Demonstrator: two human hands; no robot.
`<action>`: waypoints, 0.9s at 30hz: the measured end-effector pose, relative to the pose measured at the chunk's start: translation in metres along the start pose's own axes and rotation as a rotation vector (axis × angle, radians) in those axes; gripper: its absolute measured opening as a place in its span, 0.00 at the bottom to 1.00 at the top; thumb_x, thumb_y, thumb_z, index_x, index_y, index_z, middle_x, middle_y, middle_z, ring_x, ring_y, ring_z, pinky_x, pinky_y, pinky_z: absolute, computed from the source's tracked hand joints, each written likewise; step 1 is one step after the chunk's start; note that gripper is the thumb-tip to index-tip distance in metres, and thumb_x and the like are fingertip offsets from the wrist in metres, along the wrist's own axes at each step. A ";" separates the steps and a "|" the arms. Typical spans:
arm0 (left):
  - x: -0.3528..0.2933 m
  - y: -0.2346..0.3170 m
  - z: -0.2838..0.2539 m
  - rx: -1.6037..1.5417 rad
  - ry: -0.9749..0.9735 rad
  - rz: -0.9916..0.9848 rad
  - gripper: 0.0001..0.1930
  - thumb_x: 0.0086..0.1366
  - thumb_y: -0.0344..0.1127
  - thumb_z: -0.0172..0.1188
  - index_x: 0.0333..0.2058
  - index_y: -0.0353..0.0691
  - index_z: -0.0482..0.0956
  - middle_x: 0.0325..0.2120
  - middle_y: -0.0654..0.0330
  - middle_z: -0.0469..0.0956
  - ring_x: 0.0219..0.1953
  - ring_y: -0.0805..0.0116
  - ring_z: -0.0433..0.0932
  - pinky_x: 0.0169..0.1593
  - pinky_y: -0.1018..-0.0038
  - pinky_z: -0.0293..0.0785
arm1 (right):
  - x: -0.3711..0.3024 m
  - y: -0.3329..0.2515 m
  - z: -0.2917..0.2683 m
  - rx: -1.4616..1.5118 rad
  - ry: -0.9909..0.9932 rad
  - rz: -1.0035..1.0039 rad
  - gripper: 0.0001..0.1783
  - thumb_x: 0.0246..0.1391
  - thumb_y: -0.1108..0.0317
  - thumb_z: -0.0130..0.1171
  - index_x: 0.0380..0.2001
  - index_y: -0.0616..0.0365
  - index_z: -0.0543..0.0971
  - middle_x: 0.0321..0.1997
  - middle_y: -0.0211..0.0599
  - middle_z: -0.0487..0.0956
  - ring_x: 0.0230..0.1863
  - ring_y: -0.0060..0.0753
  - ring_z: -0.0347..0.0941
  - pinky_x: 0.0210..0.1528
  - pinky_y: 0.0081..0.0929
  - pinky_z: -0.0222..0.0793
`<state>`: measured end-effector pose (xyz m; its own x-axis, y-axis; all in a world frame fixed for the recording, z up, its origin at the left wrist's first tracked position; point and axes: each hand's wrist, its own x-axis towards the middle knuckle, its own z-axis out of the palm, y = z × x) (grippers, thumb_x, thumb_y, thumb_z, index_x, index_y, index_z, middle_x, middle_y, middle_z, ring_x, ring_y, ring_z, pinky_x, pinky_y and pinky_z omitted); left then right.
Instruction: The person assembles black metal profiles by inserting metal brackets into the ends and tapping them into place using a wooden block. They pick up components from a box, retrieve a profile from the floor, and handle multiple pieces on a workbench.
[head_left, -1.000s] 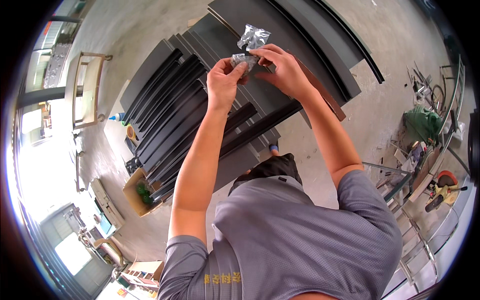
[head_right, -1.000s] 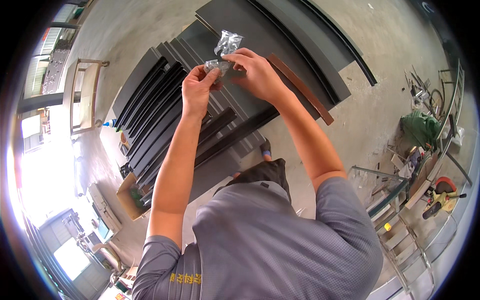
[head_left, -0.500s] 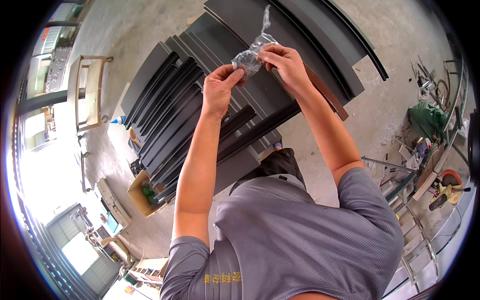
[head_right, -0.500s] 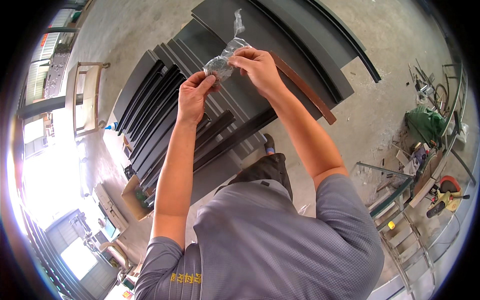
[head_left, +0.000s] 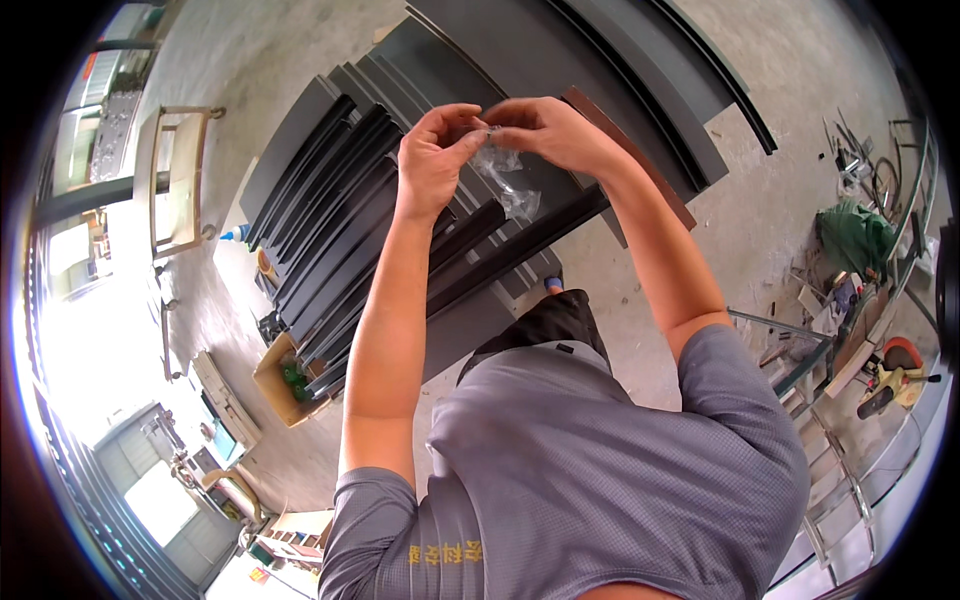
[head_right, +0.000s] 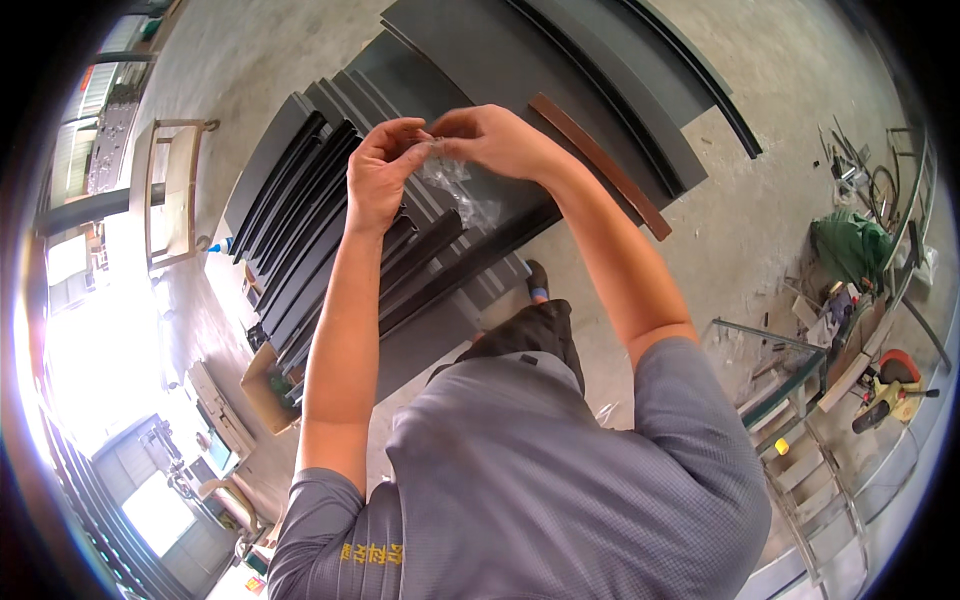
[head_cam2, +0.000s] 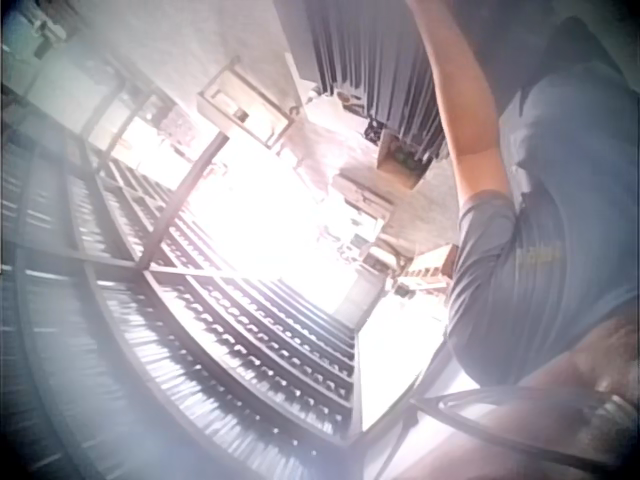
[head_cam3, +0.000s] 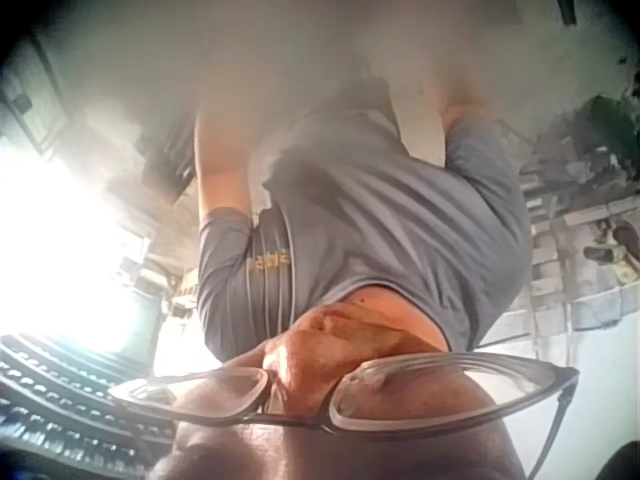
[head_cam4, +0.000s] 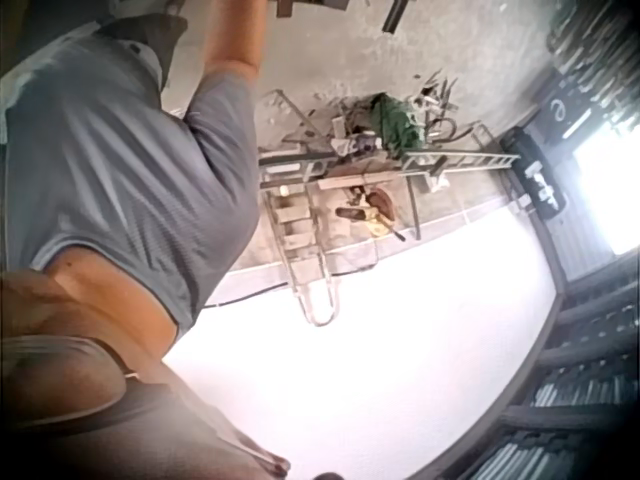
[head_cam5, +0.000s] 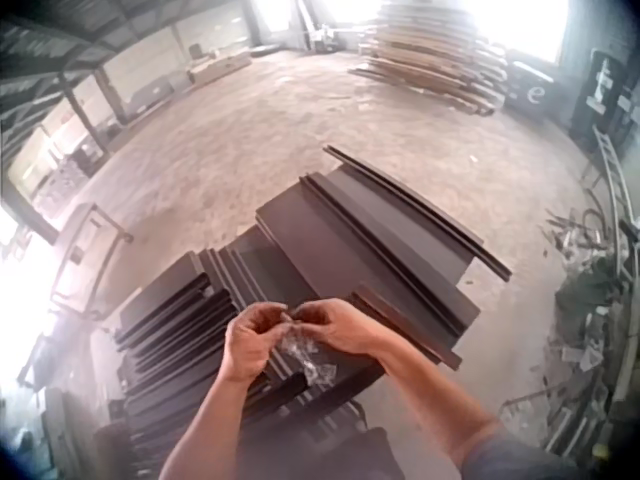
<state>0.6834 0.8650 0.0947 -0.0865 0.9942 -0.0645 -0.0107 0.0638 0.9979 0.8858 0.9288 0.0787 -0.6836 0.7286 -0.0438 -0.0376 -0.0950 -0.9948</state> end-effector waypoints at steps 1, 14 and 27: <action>-0.001 0.001 0.001 -0.030 0.009 0.007 0.12 0.65 0.24 0.69 0.47 0.34 0.85 0.37 0.64 0.85 0.38 0.79 0.80 0.45 0.82 0.76 | -0.001 -0.007 -0.001 -0.207 -0.020 0.108 0.16 0.61 0.65 0.70 0.46 0.66 0.83 0.34 0.28 0.84 0.36 0.20 0.77 0.42 0.23 0.75; -0.002 0.005 0.000 -0.063 -0.080 -0.119 0.07 0.68 0.29 0.68 0.41 0.33 0.84 0.32 0.66 0.83 0.35 0.80 0.79 0.43 0.81 0.76 | -0.009 0.005 0.005 0.169 0.187 0.010 0.11 0.59 0.70 0.72 0.36 0.61 0.79 0.26 0.25 0.78 0.28 0.17 0.75 0.33 0.18 0.73; 0.015 -0.015 0.014 -0.001 0.096 -0.084 0.08 0.72 0.32 0.64 0.39 0.31 0.84 0.30 0.64 0.83 0.32 0.78 0.78 0.39 0.80 0.75 | 0.003 0.007 0.020 -0.643 0.173 -0.412 0.13 0.63 0.64 0.63 0.30 0.63 0.79 0.23 0.37 0.76 0.25 0.40 0.71 0.31 0.35 0.69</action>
<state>0.6966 0.8799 0.0791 -0.1801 0.9725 -0.1477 -0.0230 0.1460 0.9890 0.8689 0.9174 0.0735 -0.5808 0.7203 0.3793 0.2025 0.5791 -0.7897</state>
